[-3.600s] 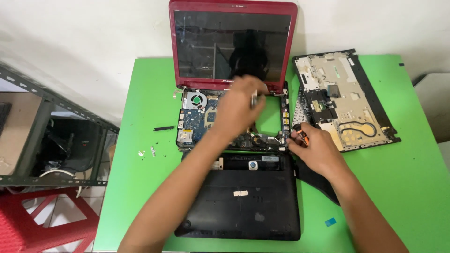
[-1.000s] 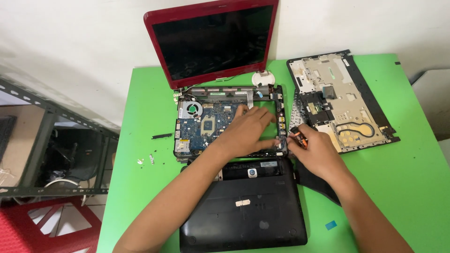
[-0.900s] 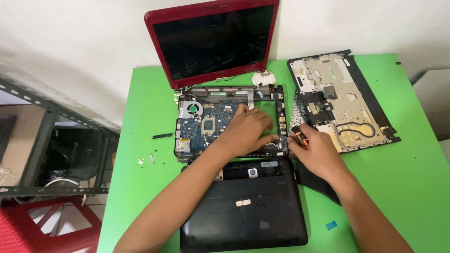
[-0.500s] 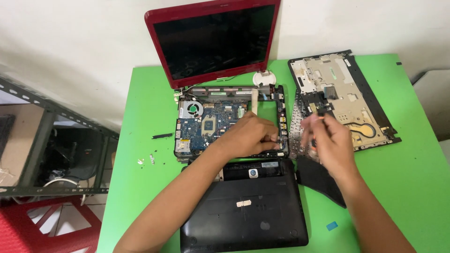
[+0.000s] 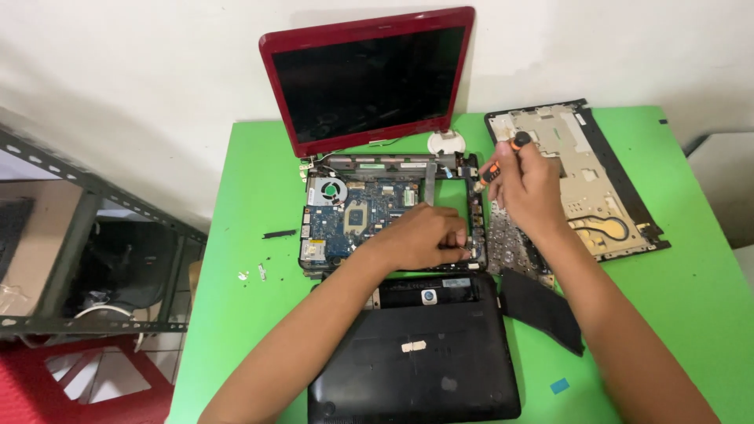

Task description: Disassembling a laptop by removing the keyboard, top casing, and unscrewing the motherboard from the chassis.

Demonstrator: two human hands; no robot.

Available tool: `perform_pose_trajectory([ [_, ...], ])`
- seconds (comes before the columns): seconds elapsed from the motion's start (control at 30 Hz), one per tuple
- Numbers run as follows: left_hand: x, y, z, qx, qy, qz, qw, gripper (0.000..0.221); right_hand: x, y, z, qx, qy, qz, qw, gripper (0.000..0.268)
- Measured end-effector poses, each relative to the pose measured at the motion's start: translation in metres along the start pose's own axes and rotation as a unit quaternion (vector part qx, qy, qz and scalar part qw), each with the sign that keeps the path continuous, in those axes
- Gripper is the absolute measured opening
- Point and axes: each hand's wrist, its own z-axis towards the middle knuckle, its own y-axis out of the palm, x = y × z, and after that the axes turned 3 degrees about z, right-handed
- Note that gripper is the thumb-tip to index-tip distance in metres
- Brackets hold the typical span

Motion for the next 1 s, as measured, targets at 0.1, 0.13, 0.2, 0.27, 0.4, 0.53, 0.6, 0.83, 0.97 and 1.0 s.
perform_pose_trajectory([
  [0.1,-0.002,0.002,0.0,-0.004,-0.011,0.015,1.0,0.023,0.009,0.001,-0.001,-0.009,-0.003,-0.05,0.999,0.039],
  [0.13,-0.003,0.002,0.001,-0.002,-0.012,0.013,1.0,0.023,0.01,0.0,-0.001,-0.011,-0.003,-0.051,0.999,0.039],
  [0.2,-0.004,0.003,0.001,-0.001,-0.005,0.025,1.0,0.024,0.009,-0.001,-0.003,-0.008,0.036,-0.012,0.999,0.038],
  [0.27,-0.002,0.003,0.0,-0.003,-0.007,0.028,1.0,0.024,0.004,0.001,0.0,-0.014,0.038,-0.016,0.999,0.039],
  [0.4,-0.002,0.004,0.001,-0.006,-0.014,0.025,1.0,0.023,0.007,0.002,0.0,-0.014,0.051,0.01,0.999,0.04],
  [0.53,-0.002,0.003,0.001,-0.008,-0.014,0.026,1.0,0.022,0.011,0.0,0.002,-0.025,0.047,-0.003,0.999,0.043],
  [0.6,0.0,0.0,0.001,-0.013,-0.011,0.018,1.0,0.022,0.015,0.001,0.001,-0.029,0.006,-0.04,0.999,0.038],
  [0.83,-0.004,0.002,0.003,-0.011,-0.006,0.014,1.0,0.021,0.021,-0.001,0.001,-0.057,-0.042,-0.101,0.992,0.035],
  [0.97,-0.003,0.003,0.002,-0.01,-0.008,0.015,1.0,0.022,0.018,0.0,-0.001,-0.038,-0.034,-0.06,0.997,0.034],
  [1.0,-0.003,0.002,0.002,-0.011,-0.009,0.017,1.0,0.022,0.014,0.0,-0.001,-0.033,-0.022,-0.046,0.998,0.034],
])
